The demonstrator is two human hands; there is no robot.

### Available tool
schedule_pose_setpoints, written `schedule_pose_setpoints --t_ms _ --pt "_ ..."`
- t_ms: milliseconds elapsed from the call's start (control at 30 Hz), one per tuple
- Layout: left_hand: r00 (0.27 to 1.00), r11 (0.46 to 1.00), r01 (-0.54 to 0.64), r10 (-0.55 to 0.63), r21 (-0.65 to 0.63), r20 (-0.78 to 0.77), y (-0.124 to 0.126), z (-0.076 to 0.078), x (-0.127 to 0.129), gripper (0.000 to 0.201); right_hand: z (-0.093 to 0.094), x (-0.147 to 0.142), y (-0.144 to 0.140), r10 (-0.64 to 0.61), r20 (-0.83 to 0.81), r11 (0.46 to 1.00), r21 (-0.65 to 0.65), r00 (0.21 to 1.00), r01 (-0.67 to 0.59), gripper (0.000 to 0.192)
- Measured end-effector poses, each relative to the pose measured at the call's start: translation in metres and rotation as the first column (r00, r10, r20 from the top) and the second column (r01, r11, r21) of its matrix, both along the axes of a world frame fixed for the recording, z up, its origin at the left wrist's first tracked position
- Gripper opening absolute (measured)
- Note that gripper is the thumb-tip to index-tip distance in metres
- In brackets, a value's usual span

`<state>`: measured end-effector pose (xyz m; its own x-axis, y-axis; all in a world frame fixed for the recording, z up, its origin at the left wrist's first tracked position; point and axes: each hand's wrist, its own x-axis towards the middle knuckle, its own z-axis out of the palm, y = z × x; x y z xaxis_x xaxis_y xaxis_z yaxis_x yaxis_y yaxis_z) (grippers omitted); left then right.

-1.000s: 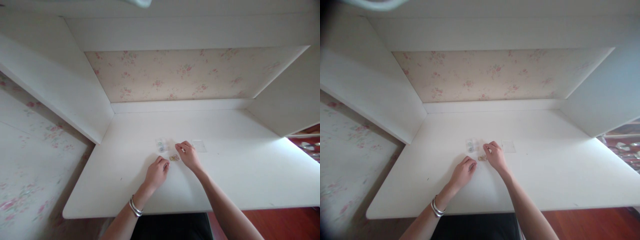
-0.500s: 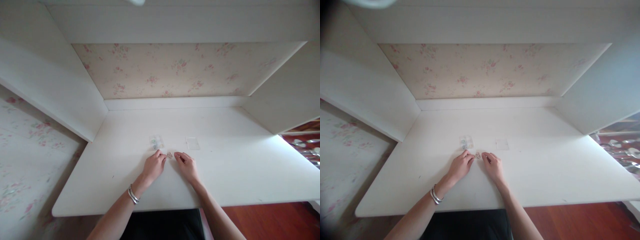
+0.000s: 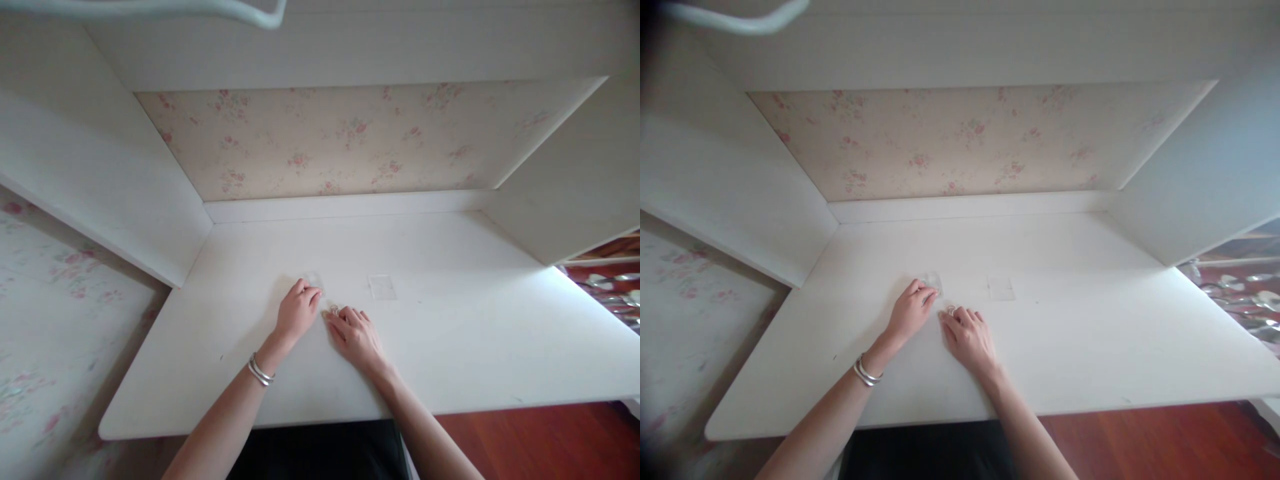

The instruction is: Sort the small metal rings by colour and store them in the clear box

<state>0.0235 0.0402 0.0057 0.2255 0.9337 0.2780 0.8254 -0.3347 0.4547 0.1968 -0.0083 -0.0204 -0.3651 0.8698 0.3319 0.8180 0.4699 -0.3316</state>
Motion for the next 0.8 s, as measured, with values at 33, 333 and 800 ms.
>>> schedule_pose_setpoints --t_ms 33,333,800 --pt "1.0 1.0 -0.001 0.001 -0.004 -0.015 0.003 0.0 0.0 0.018 0.0 -0.001 0.0 0.001 0.031 1.0 0.012 1.0 -0.001 0.024" --pt "0.997 0.998 0.058 -0.056 -0.029 0.05 -0.016 0.0 -0.008 0.02 -0.01 0.0 0.004 0.009 0.084 1.0 -0.007 0.996 -0.009 0.02" --pt "0.992 0.974 0.125 -0.126 -0.189 0.005 -0.051 -0.009 -0.002 0.021 0.009 -0.023 0.039 -0.063 -0.212 0.998 0.007 0.975 0.066 0.025"
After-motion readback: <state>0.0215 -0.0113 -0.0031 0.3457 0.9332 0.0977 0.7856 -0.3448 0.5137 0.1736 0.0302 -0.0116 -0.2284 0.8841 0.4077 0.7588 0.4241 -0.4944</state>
